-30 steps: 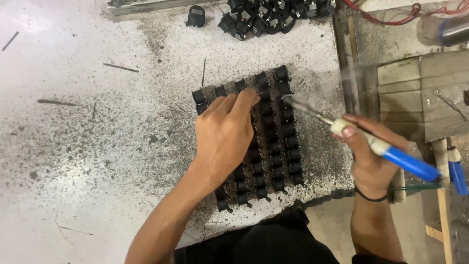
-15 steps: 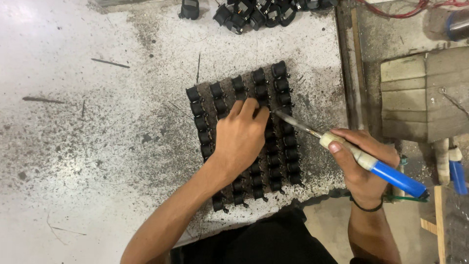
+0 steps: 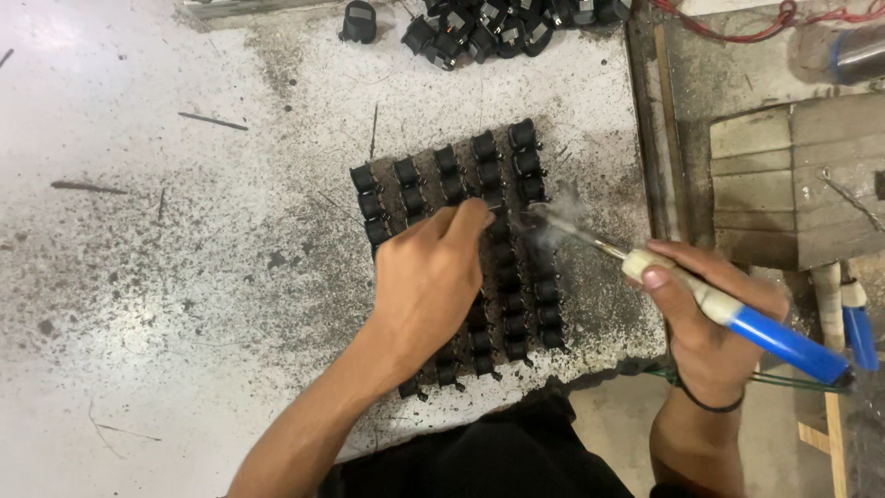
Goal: The person solders small black electronic components arranged in a grid on a workbench. They hold each component steady with one hand while applying a heated soldering iron to its terminals with the other, working through the rows one component at a time, with solder wire and a temperature controller visible on the bench.
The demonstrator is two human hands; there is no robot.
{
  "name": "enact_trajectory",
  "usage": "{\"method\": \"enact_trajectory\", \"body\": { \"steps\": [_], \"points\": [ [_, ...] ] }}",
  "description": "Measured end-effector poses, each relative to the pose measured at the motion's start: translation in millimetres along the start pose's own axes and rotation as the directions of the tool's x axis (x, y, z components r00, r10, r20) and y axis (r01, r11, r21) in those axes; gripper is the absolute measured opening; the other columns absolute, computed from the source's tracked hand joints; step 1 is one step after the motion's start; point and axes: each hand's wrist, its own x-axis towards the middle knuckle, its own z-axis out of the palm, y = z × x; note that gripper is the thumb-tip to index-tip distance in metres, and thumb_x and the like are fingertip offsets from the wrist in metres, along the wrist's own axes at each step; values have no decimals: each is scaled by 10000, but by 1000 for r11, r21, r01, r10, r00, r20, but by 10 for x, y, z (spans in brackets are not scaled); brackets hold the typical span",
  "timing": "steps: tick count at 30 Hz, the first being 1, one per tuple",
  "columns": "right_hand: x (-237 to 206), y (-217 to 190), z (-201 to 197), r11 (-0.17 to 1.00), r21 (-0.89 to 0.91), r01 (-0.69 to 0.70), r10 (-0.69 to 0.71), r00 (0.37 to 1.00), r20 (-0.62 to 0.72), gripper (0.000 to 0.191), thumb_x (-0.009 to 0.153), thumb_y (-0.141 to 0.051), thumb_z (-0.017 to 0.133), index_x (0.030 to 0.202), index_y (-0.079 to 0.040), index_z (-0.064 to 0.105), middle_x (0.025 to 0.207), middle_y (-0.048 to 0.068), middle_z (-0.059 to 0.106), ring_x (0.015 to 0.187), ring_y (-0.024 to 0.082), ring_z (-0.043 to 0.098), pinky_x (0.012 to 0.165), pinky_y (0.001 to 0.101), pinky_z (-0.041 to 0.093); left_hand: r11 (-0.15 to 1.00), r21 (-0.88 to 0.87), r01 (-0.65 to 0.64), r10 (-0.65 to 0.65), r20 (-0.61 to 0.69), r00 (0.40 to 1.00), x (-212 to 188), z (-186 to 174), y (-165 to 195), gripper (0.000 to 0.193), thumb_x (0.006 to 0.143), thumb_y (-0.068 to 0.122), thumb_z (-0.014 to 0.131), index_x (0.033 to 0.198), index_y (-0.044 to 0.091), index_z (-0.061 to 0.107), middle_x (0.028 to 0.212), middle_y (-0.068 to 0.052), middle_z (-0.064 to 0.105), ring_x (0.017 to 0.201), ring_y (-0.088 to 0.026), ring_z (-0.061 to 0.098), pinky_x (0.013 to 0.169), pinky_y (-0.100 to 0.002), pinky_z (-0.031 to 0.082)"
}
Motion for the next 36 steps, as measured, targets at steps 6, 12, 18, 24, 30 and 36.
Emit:
{"method": "enact_trajectory", "body": {
  "steps": [6, 12, 18, 24, 30, 36],
  "points": [
    [-388, 221, 9, 999, 22, -32, 33, 999, -26, 267, 960, -129, 767, 1118, 81, 715, 905, 183, 741, 734, 169, 695, 676, 221, 503, 995, 90, -47, 47, 1, 999, -181, 182, -46, 355, 737, -65, 644, 1083, -5, 693, 1001, -133, 634, 865, -276, 674, 560, -359, 584],
    [-430, 209, -21, 998, 22, -55, 55, 998, 1, 262, 938, -122, 772, 1086, 86, 715, 894, 181, 735, 756, 174, 706, 688, 225, 510, 994, 79, -72, 70, 26, 997, -217, 402, -37, 297, 745, -26, 660, 1032, 8, 724, 996, -101, 606, 837, -256, 663, 542, -359, 573],
    [-368, 122, -13, 997, -77, 28, -27, 999, 21, 285, 960, -167, 800, 1106, 66, 726, 907, 163, 748, 766, 176, 716, 693, 225, 511, 992, 100, -80, 78, 26, 997, -224, 472, -84, 225, 787, -39, 662, 997, -2, 734, 986, -103, 627, 820, -233, 673, 513, -326, 570],
    [-331, 122, -1, 999, -48, -2, 3, 1000, 24, 298, 942, -188, 811, 1107, 48, 735, 878, 155, 753, 700, 147, 695, 648, 215, 490, 993, 90, -80, 75, 52, 996, -194, 466, -66, 176, 784, -54, 687, 951, -19, 727, 957, -117, 631, 797, -234, 679, 506, -332, 570],
    [-178, -144, 39, 943, -284, 173, -136, 980, 145, 265, 892, -141, 827, 1080, 27, 745, 903, 131, 765, 686, 164, 732, 651, 251, 514, 993, 74, -91, 81, 125, 989, -238, 529, -58, 254, 701, -54, 695, 954, -41, 697, 975, -154, 620, 841, -275, 673, 534, -360, 581],
    [-129, -236, -2, 922, -273, 275, -212, 948, 238, 254, 876, -148, 801, 1059, 14, 733, 893, 120, 767, 710, 156, 740, 647, 254, 515, 994, 32, -107, 103, 85, 991, -110, 381, 53, 337, 671, -51, 690, 1008, -38, 686, 1001, -169, 617, 893, -310, 663, 610, -386, 594]
  ]
}}
